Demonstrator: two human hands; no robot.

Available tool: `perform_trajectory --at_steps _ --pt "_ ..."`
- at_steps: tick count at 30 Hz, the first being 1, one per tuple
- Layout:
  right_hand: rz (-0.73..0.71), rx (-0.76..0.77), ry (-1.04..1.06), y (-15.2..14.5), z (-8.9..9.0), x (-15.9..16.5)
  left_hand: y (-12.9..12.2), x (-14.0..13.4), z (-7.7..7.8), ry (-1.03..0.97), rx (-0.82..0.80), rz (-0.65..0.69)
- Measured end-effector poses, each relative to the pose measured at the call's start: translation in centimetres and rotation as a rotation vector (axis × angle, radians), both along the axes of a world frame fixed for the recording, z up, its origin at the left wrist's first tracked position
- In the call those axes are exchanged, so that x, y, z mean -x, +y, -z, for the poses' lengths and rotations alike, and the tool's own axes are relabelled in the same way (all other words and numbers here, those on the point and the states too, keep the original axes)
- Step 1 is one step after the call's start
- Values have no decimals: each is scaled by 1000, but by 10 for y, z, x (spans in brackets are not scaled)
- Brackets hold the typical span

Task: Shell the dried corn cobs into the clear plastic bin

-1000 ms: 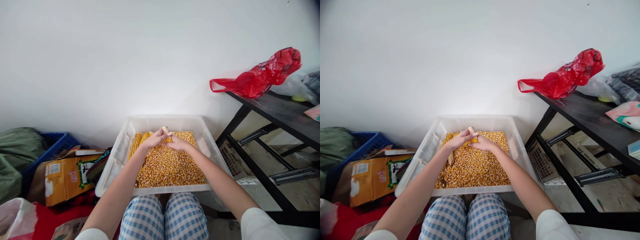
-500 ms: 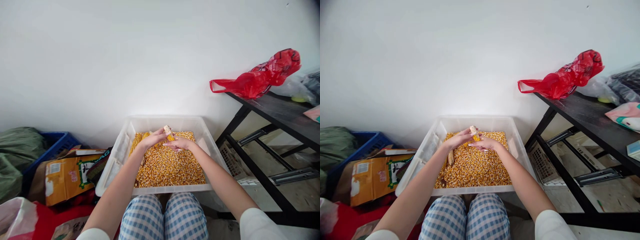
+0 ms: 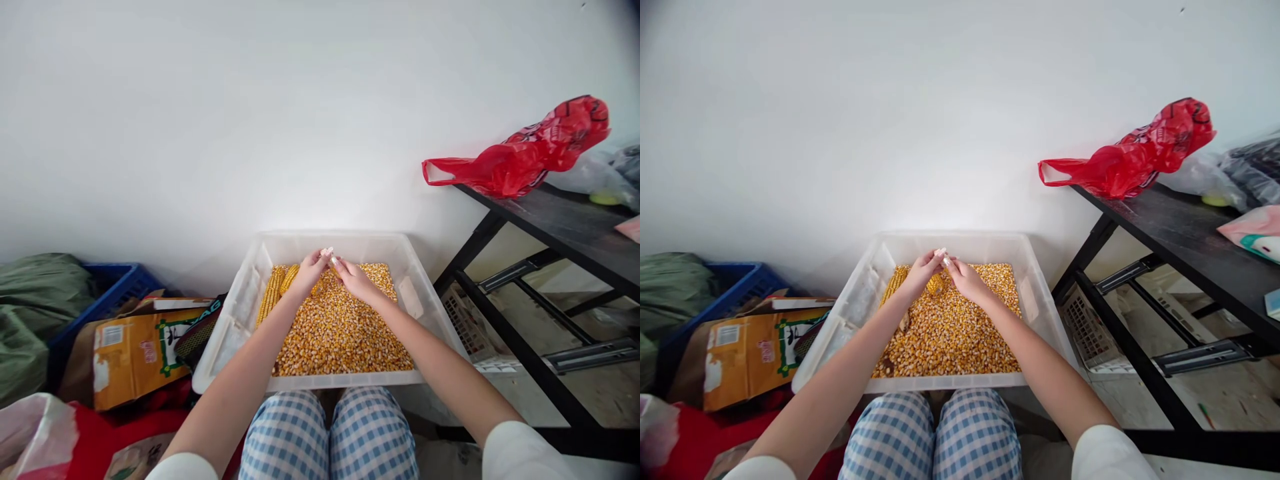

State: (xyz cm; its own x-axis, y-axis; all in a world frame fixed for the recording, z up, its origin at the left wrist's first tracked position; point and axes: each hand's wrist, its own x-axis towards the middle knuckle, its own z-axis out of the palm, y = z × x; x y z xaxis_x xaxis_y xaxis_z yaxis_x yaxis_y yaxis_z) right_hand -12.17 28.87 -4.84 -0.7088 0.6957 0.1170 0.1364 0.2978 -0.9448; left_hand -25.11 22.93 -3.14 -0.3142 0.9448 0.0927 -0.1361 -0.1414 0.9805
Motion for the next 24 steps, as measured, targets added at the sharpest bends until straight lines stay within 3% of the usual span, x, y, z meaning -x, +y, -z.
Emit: perform_trajectory --at_steps 2,5,8,13,21,24 --pt "76 -58 15 0 5 2 0 -2 2 47 12 -35" --pt "136 20 27 0 8 3 0 -6 3 71 8 -40" --pt "91 112 8 1 4 3 0 -8 -1 57 16 -67" --pt "-41 85 -8 -2 -6 0 -1 -6 -5 -81 48 -30" --pt "61 130 -56 -7 -5 2 0 -4 0 -47 20 -12" --pt "4 199 2 -6 -8 1 0 -3 -2 -70 28 -44"
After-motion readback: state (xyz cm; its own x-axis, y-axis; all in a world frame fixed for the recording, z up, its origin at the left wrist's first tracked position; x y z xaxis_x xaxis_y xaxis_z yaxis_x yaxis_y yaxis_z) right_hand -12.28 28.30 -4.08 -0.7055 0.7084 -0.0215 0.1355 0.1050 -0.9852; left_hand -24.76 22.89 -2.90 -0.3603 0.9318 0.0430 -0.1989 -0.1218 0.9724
